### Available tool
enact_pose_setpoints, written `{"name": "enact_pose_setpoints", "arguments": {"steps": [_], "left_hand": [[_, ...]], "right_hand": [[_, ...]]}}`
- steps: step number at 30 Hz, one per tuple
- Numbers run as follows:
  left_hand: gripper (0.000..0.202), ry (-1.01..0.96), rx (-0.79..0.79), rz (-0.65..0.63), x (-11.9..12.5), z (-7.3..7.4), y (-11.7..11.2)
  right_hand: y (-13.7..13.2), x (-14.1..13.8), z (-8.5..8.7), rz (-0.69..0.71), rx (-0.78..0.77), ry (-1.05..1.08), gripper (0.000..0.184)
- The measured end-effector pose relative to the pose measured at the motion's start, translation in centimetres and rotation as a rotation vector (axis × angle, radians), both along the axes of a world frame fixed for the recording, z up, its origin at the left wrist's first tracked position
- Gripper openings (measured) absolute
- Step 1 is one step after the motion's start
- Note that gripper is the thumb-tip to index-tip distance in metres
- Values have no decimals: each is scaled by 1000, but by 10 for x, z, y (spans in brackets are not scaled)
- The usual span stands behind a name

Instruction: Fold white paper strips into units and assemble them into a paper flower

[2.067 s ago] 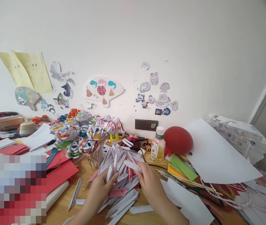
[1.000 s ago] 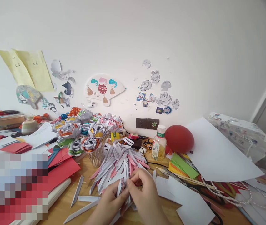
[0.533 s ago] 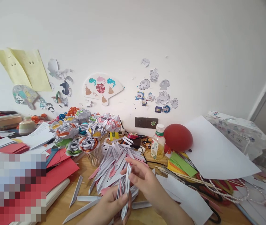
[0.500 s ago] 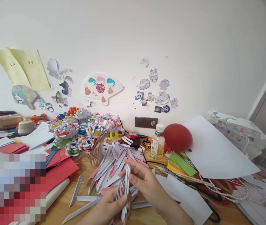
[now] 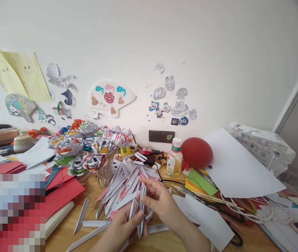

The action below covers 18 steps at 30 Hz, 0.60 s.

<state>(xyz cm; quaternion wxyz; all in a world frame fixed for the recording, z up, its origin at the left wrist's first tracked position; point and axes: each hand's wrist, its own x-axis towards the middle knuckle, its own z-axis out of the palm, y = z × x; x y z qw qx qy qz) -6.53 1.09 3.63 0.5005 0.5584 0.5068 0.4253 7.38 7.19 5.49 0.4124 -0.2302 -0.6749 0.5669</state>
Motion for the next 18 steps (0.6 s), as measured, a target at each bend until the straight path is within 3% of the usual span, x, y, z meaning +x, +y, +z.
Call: {"name": "enact_pose_setpoints", "arguments": {"steps": [6, 8, 10, 12, 14, 18], "left_hand": [[55, -39, -24, 224, -7, 4, 10], [55, -41, -38, 261, -11, 5, 13], [55, -26, -48, 278, -13, 5, 14], [55, -7, -55, 287, -14, 5, 14], [55, 3, -56, 295, -14, 4, 14], [57, 8, -50, 298, -14, 3, 15]], "right_hand": [[31, 16, -28, -478, 500, -526, 32], [36, 18, -39, -516, 577, -662, 33], [37, 16, -46, -566, 670, -758, 21], [35, 13, -48, -627, 737, -819, 10], [34, 11, -49, -672, 777, -853, 13], [36, 8, -52, -660, 873, -968, 7]]}}
